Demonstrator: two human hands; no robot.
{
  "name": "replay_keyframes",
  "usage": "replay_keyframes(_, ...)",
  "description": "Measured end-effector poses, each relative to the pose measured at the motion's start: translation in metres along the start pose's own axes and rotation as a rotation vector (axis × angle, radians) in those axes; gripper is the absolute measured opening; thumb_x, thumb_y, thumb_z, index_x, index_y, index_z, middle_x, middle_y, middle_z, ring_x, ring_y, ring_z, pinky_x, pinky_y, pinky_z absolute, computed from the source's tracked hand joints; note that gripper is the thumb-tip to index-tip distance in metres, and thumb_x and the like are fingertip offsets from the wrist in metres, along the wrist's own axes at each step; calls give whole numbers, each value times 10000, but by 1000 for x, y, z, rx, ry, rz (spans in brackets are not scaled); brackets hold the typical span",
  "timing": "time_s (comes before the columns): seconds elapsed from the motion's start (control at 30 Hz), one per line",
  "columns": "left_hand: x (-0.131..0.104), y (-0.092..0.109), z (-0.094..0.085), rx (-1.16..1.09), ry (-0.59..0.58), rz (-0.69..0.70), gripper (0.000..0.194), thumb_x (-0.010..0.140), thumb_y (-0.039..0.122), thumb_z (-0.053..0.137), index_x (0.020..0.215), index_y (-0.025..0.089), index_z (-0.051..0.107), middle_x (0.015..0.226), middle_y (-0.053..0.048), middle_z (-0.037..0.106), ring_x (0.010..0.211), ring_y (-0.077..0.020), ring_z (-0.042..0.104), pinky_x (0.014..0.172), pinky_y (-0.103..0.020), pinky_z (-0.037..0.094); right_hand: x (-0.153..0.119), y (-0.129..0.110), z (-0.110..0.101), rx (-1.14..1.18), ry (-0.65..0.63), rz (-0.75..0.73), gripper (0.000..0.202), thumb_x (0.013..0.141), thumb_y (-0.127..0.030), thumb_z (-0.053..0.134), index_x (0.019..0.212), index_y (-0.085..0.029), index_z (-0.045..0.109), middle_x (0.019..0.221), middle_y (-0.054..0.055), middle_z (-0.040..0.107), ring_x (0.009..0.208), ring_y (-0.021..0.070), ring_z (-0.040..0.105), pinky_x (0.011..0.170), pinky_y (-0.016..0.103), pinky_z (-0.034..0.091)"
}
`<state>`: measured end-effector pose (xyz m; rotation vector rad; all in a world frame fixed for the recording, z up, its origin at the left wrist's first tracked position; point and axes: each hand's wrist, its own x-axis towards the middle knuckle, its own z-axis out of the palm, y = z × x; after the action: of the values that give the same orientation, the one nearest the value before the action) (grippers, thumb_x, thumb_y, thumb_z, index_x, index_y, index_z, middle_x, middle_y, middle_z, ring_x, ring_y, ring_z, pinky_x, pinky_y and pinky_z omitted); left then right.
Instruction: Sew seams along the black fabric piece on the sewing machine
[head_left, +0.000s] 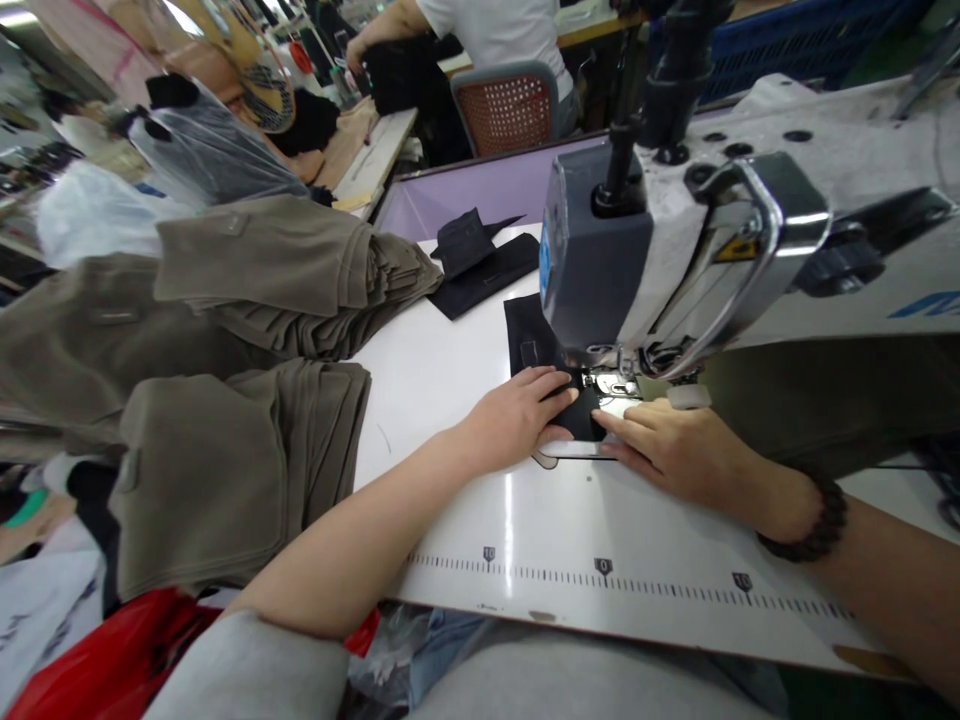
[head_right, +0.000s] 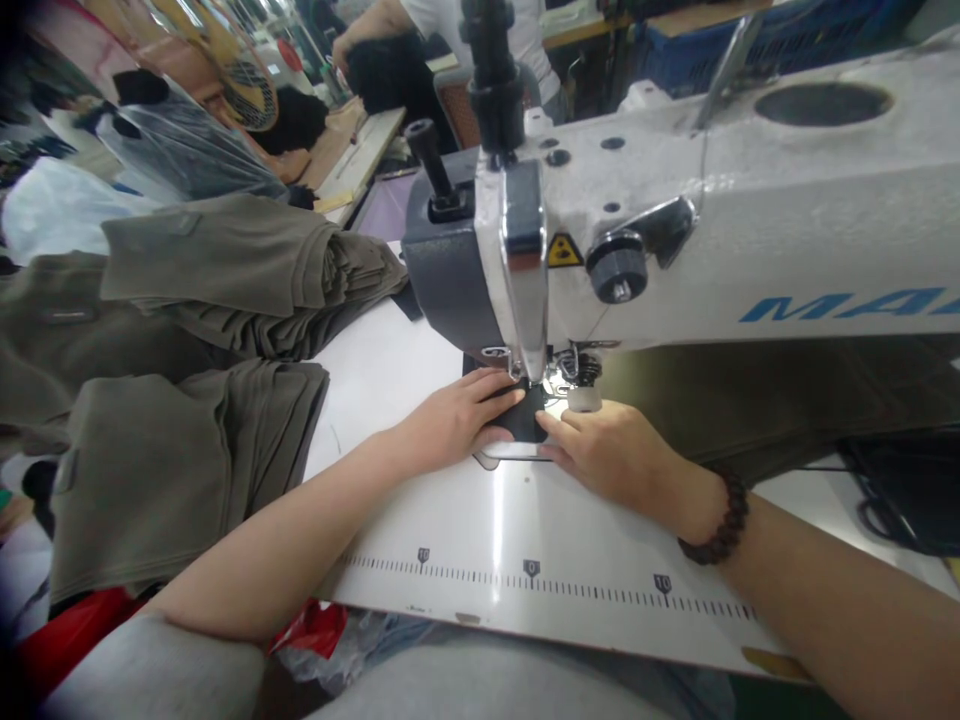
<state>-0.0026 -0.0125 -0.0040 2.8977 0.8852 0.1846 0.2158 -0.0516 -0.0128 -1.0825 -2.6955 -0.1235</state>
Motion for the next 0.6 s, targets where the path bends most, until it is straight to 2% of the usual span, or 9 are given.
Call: replay_keyframes(0.6,1,0,-3,-10,-3,34,463,850,396,462,1163,59,510,1208,-146,501,1171,-258,425,1000,-377,368,1,-1,0,30,34,-14,248,857,-282,428,944,-140,611,688,31,629,587,150,556,517,265,336)
